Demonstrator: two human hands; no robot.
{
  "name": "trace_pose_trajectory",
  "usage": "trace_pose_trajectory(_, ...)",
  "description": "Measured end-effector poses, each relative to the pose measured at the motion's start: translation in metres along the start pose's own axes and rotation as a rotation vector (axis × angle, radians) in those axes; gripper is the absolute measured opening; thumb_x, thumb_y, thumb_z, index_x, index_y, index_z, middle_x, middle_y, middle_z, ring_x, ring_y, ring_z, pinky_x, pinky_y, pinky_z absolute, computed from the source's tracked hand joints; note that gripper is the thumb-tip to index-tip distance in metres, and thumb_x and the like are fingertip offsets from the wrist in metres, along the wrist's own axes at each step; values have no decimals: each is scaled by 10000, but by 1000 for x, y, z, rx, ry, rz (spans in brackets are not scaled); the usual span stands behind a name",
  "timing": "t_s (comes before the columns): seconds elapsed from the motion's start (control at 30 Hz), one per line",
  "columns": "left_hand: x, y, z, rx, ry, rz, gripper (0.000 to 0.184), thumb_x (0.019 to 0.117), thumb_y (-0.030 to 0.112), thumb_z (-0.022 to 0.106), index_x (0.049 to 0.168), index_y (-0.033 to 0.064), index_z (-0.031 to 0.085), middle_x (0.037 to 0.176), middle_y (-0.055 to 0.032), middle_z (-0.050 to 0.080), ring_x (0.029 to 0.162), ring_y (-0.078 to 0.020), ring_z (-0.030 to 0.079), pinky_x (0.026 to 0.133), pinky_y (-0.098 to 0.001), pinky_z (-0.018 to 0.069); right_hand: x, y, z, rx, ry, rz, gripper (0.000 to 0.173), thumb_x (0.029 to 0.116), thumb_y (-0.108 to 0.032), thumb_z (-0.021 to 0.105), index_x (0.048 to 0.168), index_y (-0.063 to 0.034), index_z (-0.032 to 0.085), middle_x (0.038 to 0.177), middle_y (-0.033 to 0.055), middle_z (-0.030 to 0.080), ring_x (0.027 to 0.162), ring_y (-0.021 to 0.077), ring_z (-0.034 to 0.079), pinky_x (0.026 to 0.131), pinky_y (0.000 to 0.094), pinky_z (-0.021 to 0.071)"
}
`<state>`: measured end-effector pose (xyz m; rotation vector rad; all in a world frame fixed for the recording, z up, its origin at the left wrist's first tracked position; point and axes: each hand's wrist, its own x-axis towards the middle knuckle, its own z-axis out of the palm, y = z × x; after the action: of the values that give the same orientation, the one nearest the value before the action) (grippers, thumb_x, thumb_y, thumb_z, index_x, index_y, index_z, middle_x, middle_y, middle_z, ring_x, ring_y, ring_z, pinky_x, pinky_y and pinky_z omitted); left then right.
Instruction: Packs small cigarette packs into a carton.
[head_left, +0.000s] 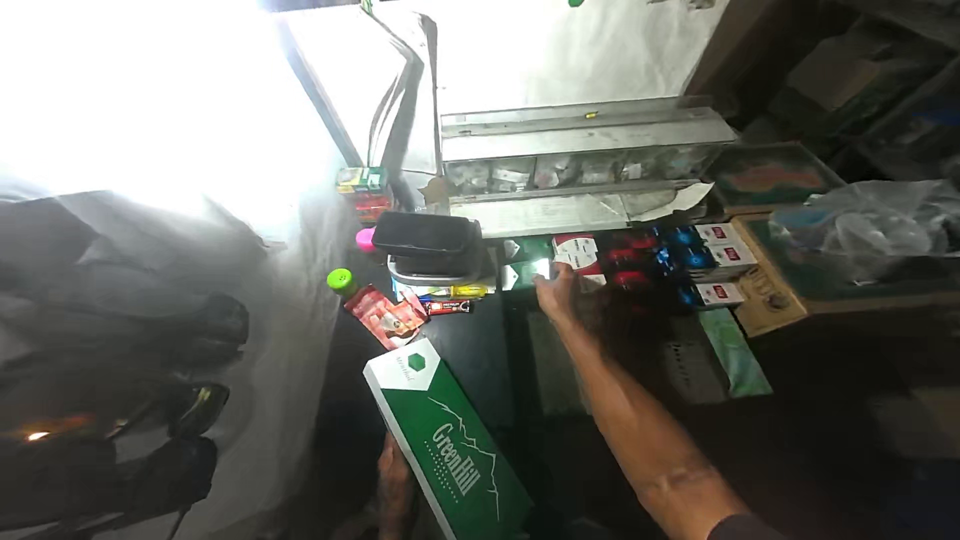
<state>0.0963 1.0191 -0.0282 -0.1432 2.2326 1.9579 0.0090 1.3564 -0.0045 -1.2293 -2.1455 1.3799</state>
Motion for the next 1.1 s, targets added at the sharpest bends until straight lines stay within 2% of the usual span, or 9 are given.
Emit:
trace_pose_trajectory(0.1,-1,5,1,-7,10,-28,385,1037,96,305,1286,-136,485,993,3,665,873,125,617,835,-87,521,4,4,18,-212,-28,-46,582,1017,-185,619,1489,79,402,1437,321,516,1310,454,549,1084,596,447)
trace_pose_trajectory(0.23,-2,7,2,10,15,-35,384,1026,66,315,1283,-171,472,1009,-32,647,888,122,601,856,-86,500,-3,6,28,-382,-22,-156,812,975,-127,650,1598,77,171,1591,312,346,1454,434,410,1181,549,365)
trace_pose_trajectory(0.43,-2,9,2,-44,-12,-36,346,1006,54,328,1240,-129,505,945,53,673,851,132,627,823,-87,535,-12,11,23,-456,-20,-267,809,923,-99,712,1599,11,281,1663,303,182,1496,468,321,1180,556,365)
trace_pose_trajectory(0.5,-3,8,2,-46,-16,-46,348,1002,55,334,1244,-133,500,946,48,671,849,131,626,823,-88,534,-25,14,15,-438,-49,-325,685,962,-95,663,1563,26,359,1642,309,246,1482,468,352,1180,547,372)
trace_pose_trajectory(0.63,-3,6,2,-23,-18,-49,356,1001,53,338,1250,-150,492,968,16,659,862,124,619,837,-90,524,-44,23,11,-559,-378,-369,385,1058,-148,477,1374,34,600,1401,247,591,1339,396,540,1141,493,417)
trace_pose_trajectory(0.77,-4,6,1,17,-37,-50,343,992,30,339,1236,-156,492,945,21,650,842,140,608,821,-78,518,-4,21,26,-698,-487,-377,379,1063,-174,494,1372,14,608,1405,235,592,1379,399,496,1166,542,361)
trace_pose_trajectory(0.9,-7,12,2,81,-52,25,337,1014,38,356,1243,-176,482,944,-1,631,843,159,585,809,-66,502,6,13,17,-619,-477,-391,351,1026,-207,593,1290,17,655,1275,253,653,1257,418,584,1086,577,440)
trace_pose_trajectory(1.03,-6,23,9,214,-84,131,408,1032,104,370,1291,-201,452,1017,-99,624,871,136,574,824,-89,494,-105,-41,-28,-49,-342,-706,244,992,-149,623,1133,24,722,1047,151,737,953,221,719,894,388,587)
trace_pose_trajectory(1.1,-3,27,10,310,-137,178,397,1022,130,437,1255,-183,511,1022,-137,648,902,38,614,855,-174,526,-191,-63,-36,275,-461,-978,174,956,-84,667,1063,25,749,1004,127,751,956,183,719,903,333,582)
